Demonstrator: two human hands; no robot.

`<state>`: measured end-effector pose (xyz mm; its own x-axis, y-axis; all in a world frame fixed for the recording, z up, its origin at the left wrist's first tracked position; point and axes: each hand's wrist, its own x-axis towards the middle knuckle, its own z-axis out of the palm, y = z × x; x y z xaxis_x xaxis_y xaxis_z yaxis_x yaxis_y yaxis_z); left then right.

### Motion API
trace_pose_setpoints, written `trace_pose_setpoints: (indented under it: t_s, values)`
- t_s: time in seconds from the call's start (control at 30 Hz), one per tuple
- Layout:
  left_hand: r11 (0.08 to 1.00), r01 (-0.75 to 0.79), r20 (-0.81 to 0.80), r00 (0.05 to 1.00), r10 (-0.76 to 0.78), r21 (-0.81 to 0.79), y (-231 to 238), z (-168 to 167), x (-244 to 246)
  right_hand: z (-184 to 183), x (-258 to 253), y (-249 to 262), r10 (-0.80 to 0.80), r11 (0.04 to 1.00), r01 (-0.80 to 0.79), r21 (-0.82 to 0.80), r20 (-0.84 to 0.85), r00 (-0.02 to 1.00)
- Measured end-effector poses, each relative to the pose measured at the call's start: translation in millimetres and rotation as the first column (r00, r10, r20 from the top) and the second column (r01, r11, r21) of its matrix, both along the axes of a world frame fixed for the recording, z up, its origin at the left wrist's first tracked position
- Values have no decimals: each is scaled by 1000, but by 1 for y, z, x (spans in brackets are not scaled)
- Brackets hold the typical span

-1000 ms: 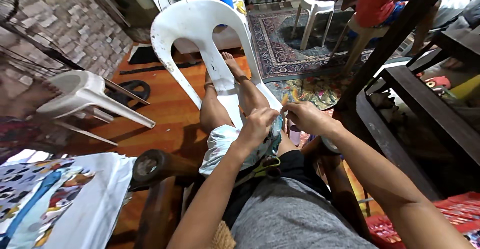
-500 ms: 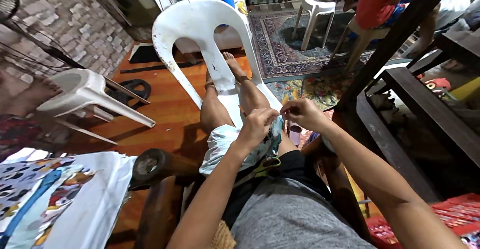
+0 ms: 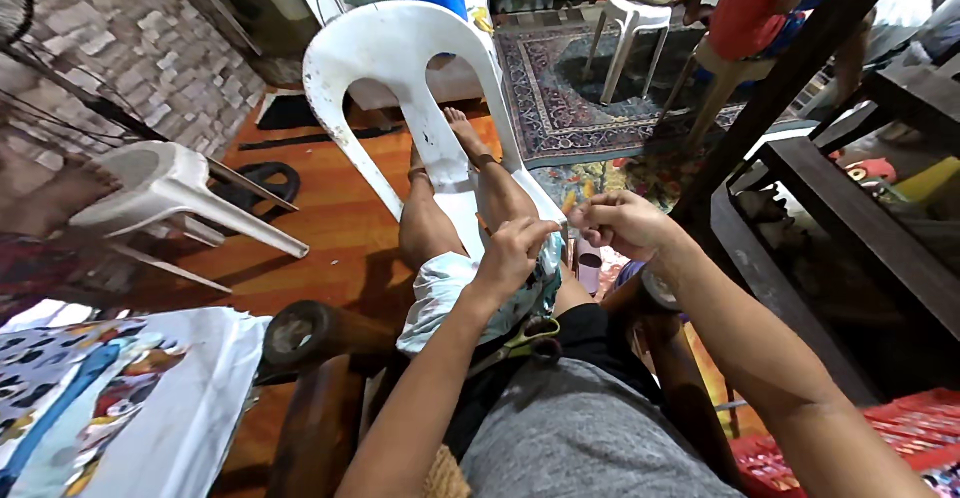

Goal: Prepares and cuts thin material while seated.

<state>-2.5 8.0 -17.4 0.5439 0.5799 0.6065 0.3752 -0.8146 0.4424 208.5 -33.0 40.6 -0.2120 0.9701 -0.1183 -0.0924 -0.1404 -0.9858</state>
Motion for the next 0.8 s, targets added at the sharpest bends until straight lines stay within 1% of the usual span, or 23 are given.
trace_pose_setpoints:
  t_s: [0.1,0.17,0.27,0.33,0.43,0.5,0.6,0.7,0.8]
  values:
    - [1000,-11,-55,998,11,-7,1,-2,0,4,5,1,1,999,3,41,-89,996]
    - [999,-10,-138,990,6,-30,0,-1,1,8,4,1,-16,999,22,49,-116,993]
    - [992,-20,-305,952,-18,-122,-2,3,3,11,2,4,-10,999,15,34,-150,989]
    - [987,-14,-354,934,-44,-160,-5,5,4,12,0,7,8,1000,-5,19,-160,987]
    - [985,20,-305,950,-72,-173,-5,2,4,15,-1,10,30,1000,-30,1,-163,986]
    - [968,46,-219,970,-102,-247,-7,5,4,14,1,12,49,999,-51,-6,-184,982]
    - [921,85,-84,989,-126,-380,-15,20,4,13,1,15,45,999,-45,5,-216,975]
    - [896,117,17,992,-122,-429,-21,36,2,14,2,16,16,1000,-17,-3,-216,976]
    - [882,101,59,995,-83,-460,-25,50,-1,15,2,16,4,1000,-5,-3,-190,982]
